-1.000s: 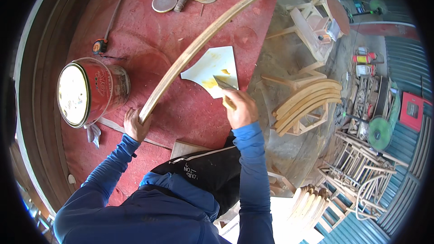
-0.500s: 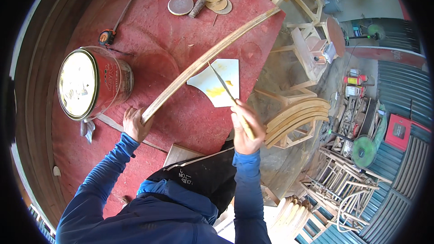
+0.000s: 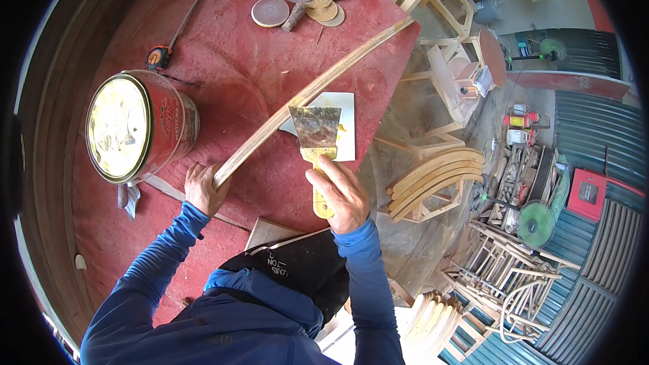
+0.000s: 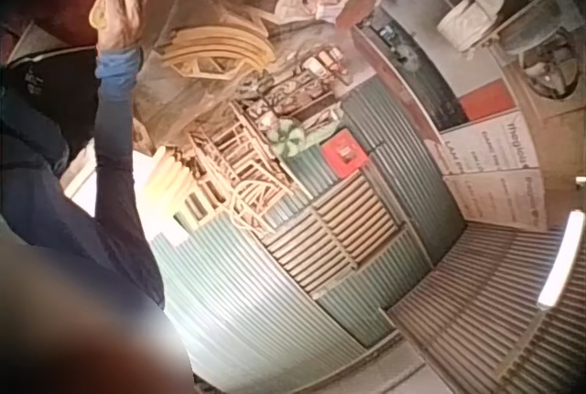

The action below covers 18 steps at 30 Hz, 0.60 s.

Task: Applying varnish to curved wooden furniture strips using a brush and a putty knife for smoothing.

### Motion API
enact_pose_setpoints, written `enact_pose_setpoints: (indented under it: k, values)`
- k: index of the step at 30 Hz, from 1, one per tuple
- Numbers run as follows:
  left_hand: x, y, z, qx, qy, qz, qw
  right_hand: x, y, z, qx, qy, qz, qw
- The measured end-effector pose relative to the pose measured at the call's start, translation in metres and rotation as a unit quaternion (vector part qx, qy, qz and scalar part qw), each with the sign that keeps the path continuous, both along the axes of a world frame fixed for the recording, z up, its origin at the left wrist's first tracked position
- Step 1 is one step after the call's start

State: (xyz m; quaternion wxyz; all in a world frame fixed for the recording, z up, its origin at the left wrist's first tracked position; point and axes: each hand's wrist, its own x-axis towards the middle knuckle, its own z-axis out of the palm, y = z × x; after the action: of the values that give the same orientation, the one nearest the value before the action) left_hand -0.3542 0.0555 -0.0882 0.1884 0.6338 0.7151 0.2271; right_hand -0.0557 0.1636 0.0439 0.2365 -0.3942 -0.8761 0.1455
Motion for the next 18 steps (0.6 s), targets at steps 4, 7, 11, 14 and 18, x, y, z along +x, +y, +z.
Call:
enact_pose_setpoints:
  k: [4,7,11,14,18]
  values:
    - [0.000,0.000,-0.002,0.006,0.004,0.004,1.000,-0.005,0.006,0.021,-0.008,0.018,-0.026,0.999]
    - [0.002,0.001,-0.003,0.006,0.010,0.001,1.000,-0.011,0.013,0.025,0.002,0.007,-0.038,0.999]
    - [0.003,-0.001,-0.003,0.014,0.019,0.005,1.000,-0.010,0.006,0.027,-0.041,-0.043,-0.004,0.998]
    - [0.004,-0.002,-0.004,0.009,0.005,0.009,1.000,-0.011,0.001,0.039,-0.060,-0.026,-0.012,0.998]
    - [0.007,0.000,-0.002,0.015,0.015,0.005,1.000,-0.016,0.011,0.037,-0.034,-0.006,-0.033,0.999]
